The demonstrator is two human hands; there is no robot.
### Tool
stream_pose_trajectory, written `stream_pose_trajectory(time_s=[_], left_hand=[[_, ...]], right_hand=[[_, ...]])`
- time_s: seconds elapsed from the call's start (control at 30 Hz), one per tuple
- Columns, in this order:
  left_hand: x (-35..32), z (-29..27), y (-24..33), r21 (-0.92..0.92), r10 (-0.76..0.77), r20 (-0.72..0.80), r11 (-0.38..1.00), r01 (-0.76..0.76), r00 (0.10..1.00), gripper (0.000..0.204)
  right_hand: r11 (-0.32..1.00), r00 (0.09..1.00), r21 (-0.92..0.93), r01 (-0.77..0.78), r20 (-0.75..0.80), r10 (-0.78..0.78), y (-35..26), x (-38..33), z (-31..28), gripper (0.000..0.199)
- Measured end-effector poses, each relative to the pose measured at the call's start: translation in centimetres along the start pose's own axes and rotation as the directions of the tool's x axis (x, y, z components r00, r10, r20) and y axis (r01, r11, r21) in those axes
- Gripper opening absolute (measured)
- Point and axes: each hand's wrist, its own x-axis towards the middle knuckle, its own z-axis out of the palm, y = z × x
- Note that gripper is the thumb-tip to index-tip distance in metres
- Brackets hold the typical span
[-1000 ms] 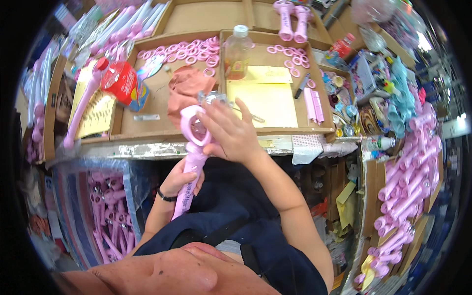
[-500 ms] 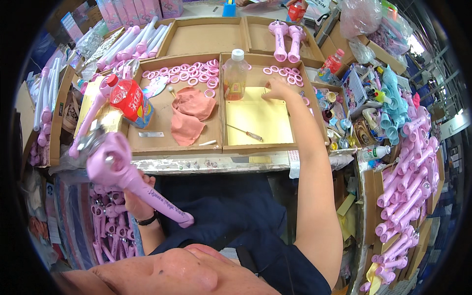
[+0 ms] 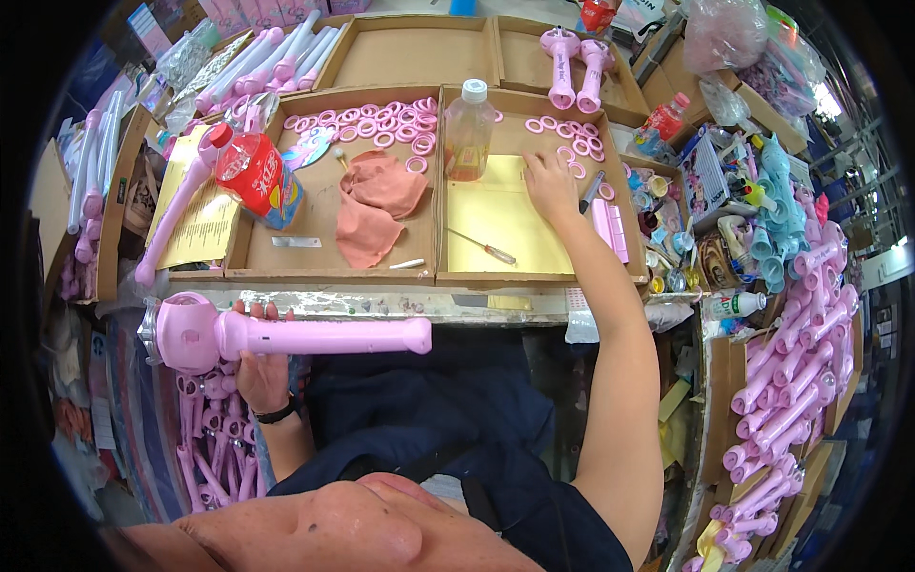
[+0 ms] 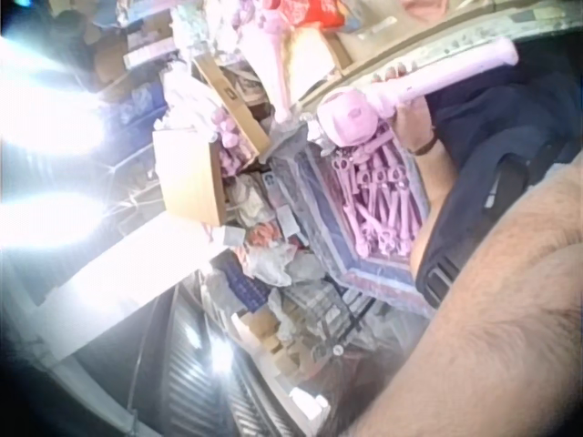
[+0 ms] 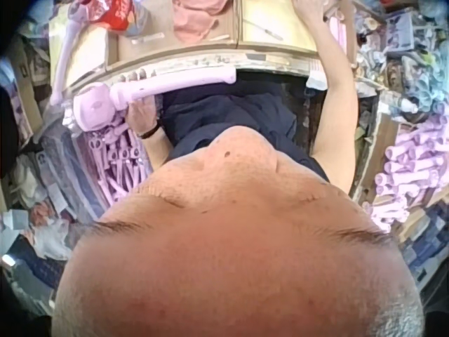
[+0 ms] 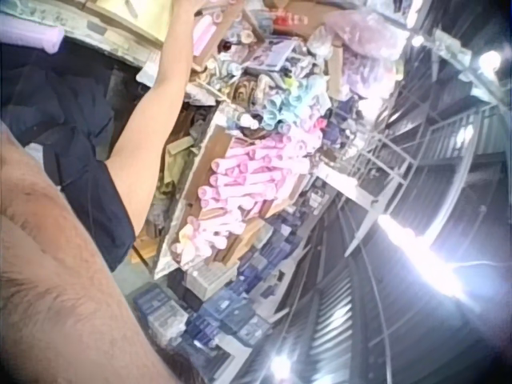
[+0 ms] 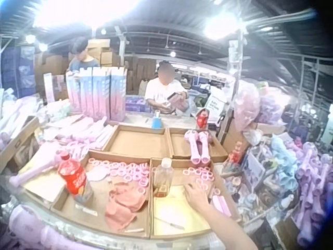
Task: The person assembles pink bubble wands by attaching clear bubble heads to handles, wiping them with a cloth, and using a small tool to adjust or clean the bubble head. The person handles multiple wands one at a time and places finished units into a bin.
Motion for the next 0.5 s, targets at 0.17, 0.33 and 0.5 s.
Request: stream_pose_trajectory(time_s=[0.17, 0.33, 0.5], left_hand=[[-0.5, 1.1, 1.1, 0.07, 0.029, 0.037, 0.997, -0.032, 0.999, 0.068], [-1.3, 2.2, 1.7, 0.251, 0.066, -0.082, 0.967, -0.043, 0.994, 0.07], [-1.4, 2.7, 1.4, 0.292, 0.085, 0.072, 0.951, -0.102, 0.994, 0.074]], right_hand=[[0.995, 1.0, 0.097, -0.018, 0.022, 0.016, 1.0, -0.2, 1.0, 0.026], [0.987, 0.987, 0.111, -0.118, 0.118, 0.105, 1.1, -0.1, 1.1, 0.03], [0.995, 0.985, 0.015, -0.095, 0.149, 0.092, 0.5, 0.4, 0.9, 0.041]])
